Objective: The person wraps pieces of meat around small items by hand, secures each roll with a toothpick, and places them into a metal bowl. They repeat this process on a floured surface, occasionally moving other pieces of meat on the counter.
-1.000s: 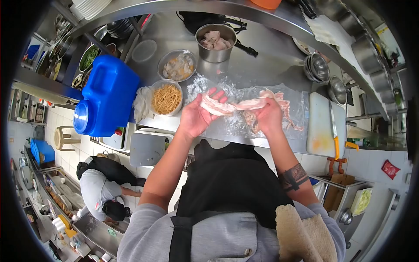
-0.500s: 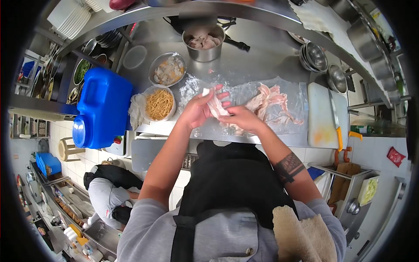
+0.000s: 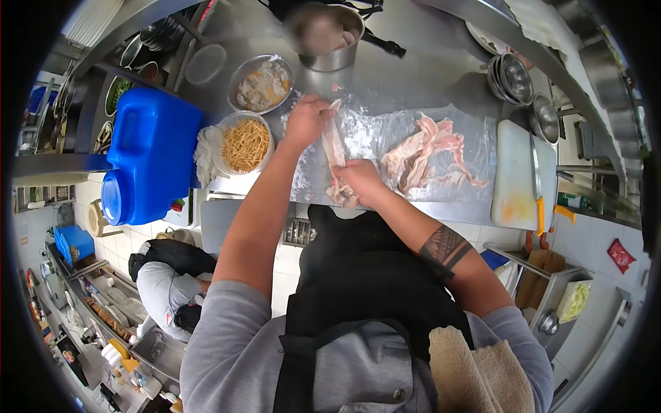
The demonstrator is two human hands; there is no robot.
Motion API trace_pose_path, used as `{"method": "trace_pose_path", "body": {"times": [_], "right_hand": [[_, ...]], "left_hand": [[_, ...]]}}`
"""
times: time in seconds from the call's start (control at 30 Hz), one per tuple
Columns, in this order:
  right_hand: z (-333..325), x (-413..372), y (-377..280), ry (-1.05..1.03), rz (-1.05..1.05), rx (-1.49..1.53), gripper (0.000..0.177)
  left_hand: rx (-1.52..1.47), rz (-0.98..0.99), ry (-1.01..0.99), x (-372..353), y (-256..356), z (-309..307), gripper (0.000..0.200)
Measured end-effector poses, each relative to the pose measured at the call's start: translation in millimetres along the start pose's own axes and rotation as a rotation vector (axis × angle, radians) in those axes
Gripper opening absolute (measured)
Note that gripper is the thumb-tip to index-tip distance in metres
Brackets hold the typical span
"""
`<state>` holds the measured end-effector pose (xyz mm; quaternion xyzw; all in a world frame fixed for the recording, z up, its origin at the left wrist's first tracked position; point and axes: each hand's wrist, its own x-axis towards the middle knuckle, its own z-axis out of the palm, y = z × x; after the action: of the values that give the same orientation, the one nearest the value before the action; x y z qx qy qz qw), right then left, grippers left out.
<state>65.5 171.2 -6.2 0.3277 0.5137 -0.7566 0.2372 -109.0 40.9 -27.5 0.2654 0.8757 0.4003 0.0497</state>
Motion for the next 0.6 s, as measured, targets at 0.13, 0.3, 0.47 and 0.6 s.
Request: {"method": "trace_pose_path", "body": {"times": [0.13,0.3,0.47,0.6], "right_hand": [[7,7,19,0.067,0.033,-0.056,0.025],[3,-6,23,-0.042,0.045,-0.304,0.028],[-9,-48,-4,-0.258,0.168,-0.847,0.017],[-54,-76,-10,-0.24,-0.102,-0.581,0.021]], "left_hand": [[0.092,0.036,0.105,3,2,3,0.024],[0.142,-0.026,0.167,12,12,0,0.027],[0.35,0.058,0.238,0,12,7,0.028],[0.286,0.223,0.171,-79,27,12,0.031]]}}
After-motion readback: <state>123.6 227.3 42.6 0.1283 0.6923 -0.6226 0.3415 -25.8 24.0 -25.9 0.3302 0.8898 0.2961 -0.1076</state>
